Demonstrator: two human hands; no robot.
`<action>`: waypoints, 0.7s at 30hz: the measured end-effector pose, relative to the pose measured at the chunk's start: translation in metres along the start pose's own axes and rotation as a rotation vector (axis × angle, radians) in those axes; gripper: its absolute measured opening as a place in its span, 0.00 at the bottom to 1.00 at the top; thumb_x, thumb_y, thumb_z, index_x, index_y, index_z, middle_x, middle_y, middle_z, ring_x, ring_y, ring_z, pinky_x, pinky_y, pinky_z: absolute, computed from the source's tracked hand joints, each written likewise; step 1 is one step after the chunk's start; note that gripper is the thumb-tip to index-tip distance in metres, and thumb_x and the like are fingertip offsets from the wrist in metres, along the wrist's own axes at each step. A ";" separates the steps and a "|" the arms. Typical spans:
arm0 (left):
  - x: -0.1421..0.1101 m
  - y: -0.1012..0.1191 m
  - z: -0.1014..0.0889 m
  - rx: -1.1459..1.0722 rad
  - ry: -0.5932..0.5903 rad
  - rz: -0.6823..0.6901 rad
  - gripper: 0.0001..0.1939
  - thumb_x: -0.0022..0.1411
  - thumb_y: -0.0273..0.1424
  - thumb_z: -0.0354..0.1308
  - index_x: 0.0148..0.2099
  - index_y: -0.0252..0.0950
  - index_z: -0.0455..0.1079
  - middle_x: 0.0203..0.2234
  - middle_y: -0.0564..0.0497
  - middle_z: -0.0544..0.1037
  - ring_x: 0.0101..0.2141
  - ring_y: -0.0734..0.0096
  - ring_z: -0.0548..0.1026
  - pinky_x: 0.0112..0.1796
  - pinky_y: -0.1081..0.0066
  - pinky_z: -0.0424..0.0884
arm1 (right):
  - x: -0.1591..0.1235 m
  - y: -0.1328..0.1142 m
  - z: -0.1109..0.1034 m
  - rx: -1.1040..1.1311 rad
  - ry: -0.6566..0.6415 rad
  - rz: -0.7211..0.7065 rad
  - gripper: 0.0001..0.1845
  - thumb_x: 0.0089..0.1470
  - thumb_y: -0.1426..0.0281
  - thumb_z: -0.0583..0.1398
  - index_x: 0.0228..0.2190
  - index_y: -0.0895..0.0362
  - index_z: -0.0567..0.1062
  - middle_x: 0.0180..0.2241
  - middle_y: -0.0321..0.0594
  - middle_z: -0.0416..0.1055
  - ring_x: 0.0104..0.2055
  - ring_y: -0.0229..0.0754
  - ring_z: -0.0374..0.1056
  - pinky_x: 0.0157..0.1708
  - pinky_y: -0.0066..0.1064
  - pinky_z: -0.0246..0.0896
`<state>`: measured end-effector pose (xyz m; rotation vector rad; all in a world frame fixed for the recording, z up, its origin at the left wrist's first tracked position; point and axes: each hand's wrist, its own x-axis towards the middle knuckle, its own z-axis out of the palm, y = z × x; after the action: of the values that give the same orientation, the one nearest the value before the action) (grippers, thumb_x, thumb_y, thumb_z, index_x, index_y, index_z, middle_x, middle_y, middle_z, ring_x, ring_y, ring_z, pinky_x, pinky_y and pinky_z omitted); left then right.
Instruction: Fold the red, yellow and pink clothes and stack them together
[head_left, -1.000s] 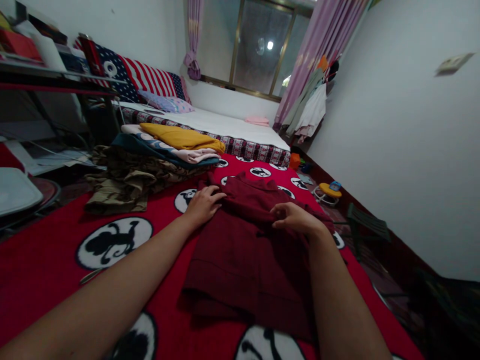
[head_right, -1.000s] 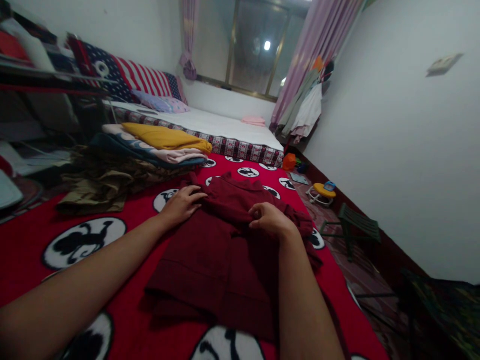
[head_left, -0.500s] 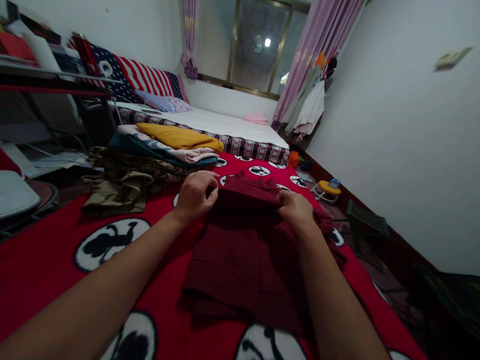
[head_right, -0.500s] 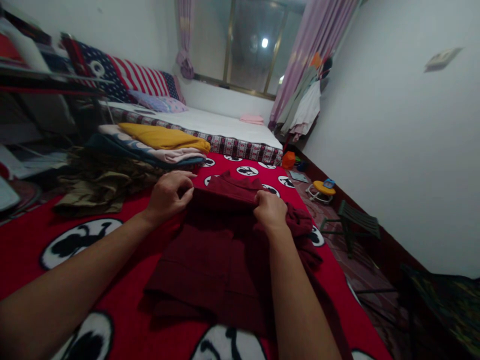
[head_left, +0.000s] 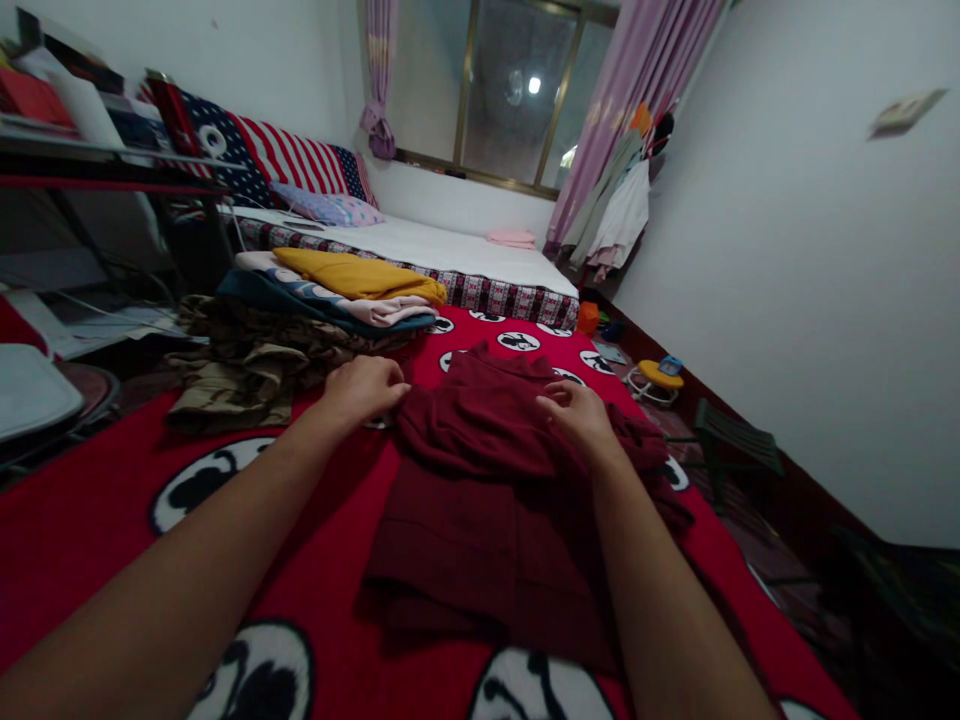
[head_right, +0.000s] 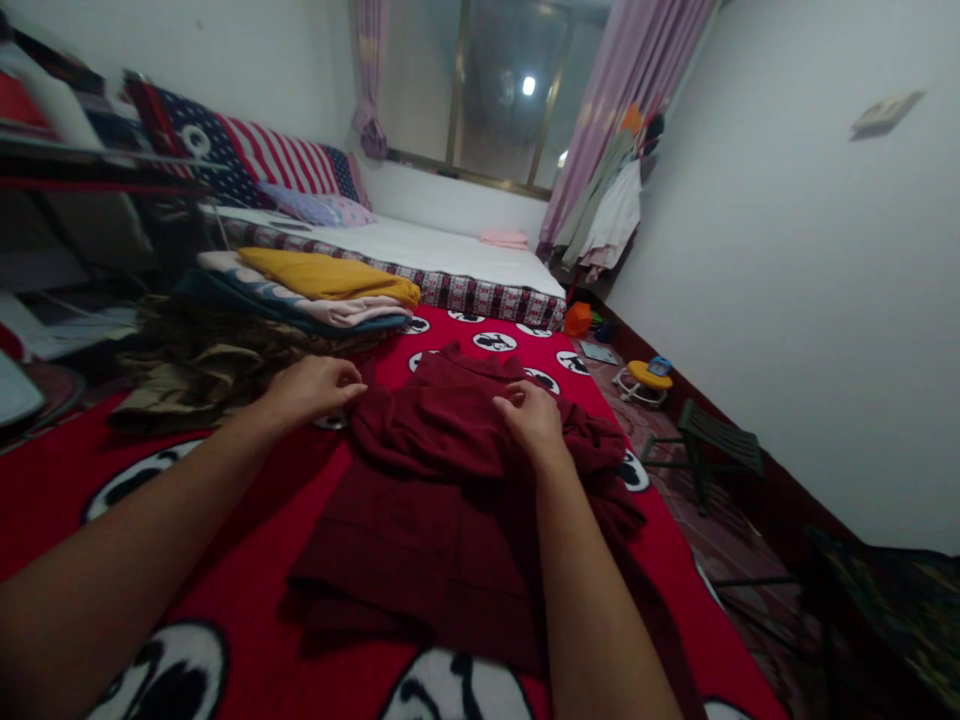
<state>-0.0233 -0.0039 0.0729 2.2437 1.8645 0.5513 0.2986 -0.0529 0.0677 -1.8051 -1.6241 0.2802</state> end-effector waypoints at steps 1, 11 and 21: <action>0.004 -0.008 0.004 0.062 0.109 -0.053 0.16 0.51 0.42 0.61 0.40 0.40 0.78 0.36 0.41 0.81 0.36 0.49 0.78 0.33 0.64 0.69 | 0.003 0.007 0.010 -0.028 0.075 0.018 0.22 0.47 0.64 0.64 0.45 0.59 0.76 0.37 0.45 0.77 0.39 0.45 0.74 0.41 0.35 0.67; 0.018 -0.034 0.043 -0.248 0.092 -0.041 0.23 0.51 0.41 0.62 0.48 0.36 0.74 0.44 0.43 0.80 0.45 0.53 0.77 0.47 0.63 0.70 | 0.005 0.038 0.055 0.047 0.068 -0.091 0.43 0.40 0.70 0.67 0.60 0.50 0.64 0.57 0.45 0.67 0.52 0.50 0.69 0.51 0.44 0.65; 0.030 -0.035 0.031 -1.486 0.660 -0.009 0.16 0.51 0.38 0.59 0.42 0.39 0.68 0.38 0.50 0.78 0.36 0.67 0.77 0.38 0.70 0.74 | 0.007 0.036 0.054 0.206 0.281 0.002 0.16 0.47 0.67 0.59 0.37 0.60 0.79 0.39 0.47 0.77 0.32 0.43 0.73 0.39 0.37 0.68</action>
<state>-0.0384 0.0354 0.0373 1.0319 0.8585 1.9552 0.2968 -0.0278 0.0075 -1.6101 -1.3469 0.1776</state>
